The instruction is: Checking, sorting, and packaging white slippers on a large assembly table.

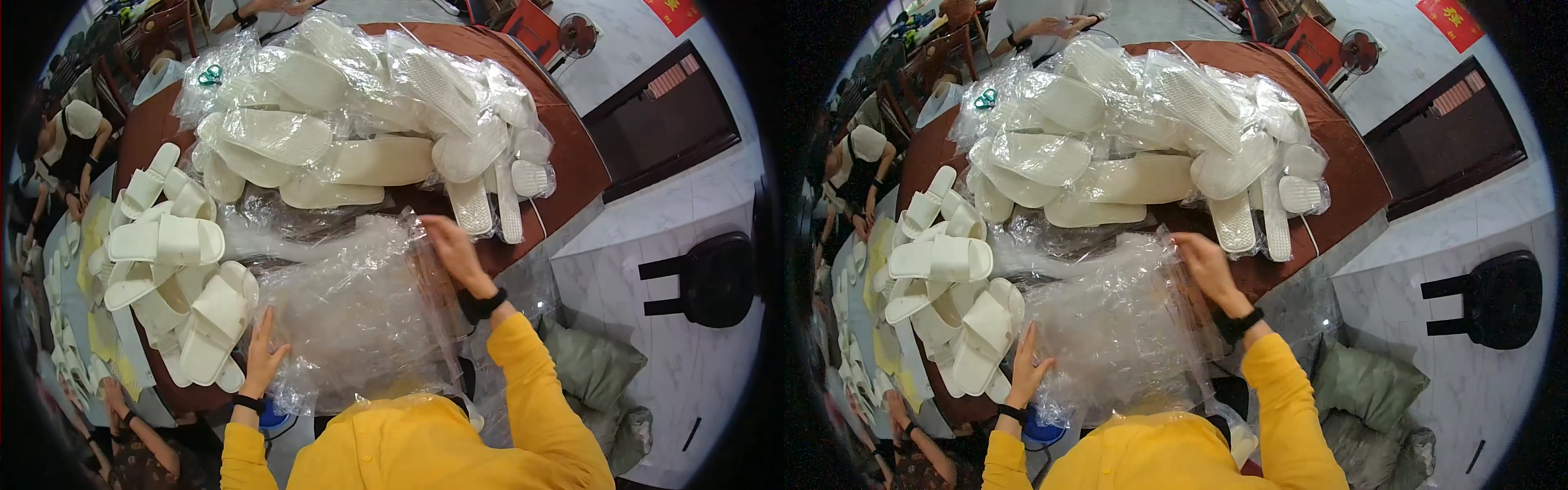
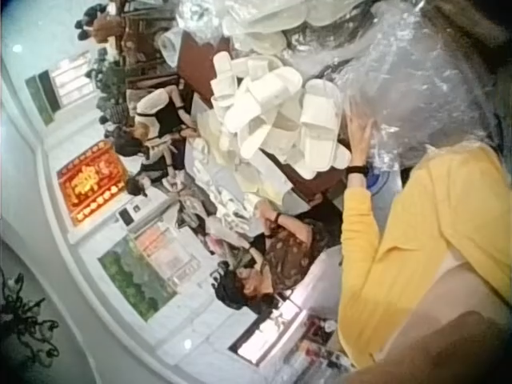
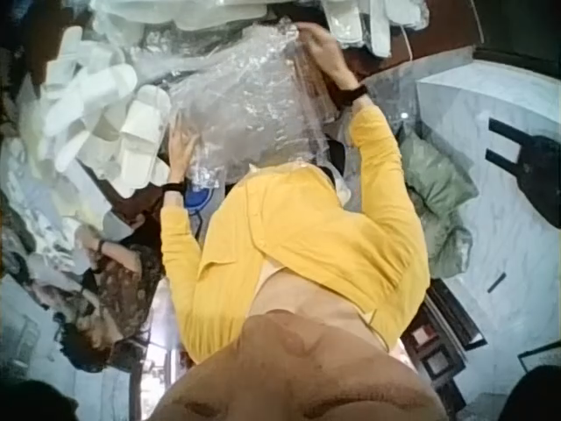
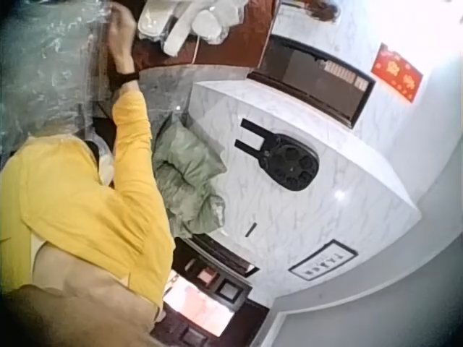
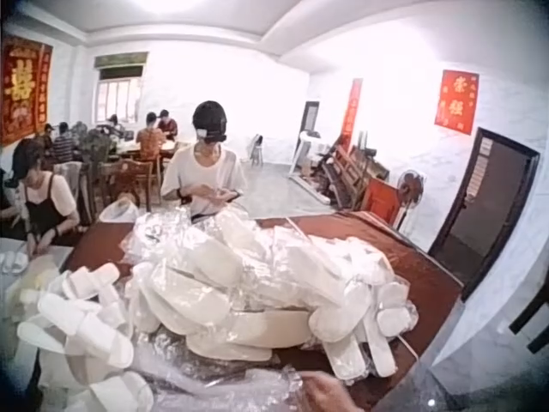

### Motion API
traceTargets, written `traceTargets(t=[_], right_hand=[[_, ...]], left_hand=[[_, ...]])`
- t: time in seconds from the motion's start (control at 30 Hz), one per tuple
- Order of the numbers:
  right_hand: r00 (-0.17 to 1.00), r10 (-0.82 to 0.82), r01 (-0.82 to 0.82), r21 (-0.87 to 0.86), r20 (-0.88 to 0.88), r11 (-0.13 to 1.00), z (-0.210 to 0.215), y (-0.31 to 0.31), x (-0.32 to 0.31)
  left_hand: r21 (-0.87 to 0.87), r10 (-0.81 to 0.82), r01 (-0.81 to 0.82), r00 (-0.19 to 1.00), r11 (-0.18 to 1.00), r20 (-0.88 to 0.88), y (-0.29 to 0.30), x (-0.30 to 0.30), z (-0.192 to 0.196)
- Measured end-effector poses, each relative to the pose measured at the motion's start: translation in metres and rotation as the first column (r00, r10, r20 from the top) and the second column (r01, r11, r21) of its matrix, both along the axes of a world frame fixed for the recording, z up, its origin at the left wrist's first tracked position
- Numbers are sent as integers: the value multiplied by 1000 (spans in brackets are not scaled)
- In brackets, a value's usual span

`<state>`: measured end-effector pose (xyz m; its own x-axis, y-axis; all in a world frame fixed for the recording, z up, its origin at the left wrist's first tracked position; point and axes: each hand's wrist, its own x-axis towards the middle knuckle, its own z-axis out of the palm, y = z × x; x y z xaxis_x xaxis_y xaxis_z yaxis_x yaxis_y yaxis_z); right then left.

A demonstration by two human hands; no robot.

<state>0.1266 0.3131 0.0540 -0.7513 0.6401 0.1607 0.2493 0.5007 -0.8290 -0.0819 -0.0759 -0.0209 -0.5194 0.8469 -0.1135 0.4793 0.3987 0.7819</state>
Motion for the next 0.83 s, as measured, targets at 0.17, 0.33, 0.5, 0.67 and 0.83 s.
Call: traceTargets(t=[0.17, 0.33, 0.5, 0.67, 0.83], right_hand=[[950, 285, -307, 524, 125, 794, 98, -54, 17], [495, 671, -857, 183, 551, 482, 20, -165, 40], [608, 313, -790, 520, 730, 324, -95, -153, 46], [629, 344, -769, 495, 697, 404, -98, -158, 41], [589, 442, -802, 425, 676, 419, -98, -154, 40]], left_hand=[[10, 4, -4, 999, 1000, -38, -3, -3, -1], [-11, 21, -21, 1000, 1000, -23, 6, -2, 0], [-44, 29, -31, 999, 999, -39, 4, 4, 18], [-83, 91, -184, 772, 979, -629, 5, 60, 77], [-509, -437, 198, 802, 838, -408, 7, 80, 49]])
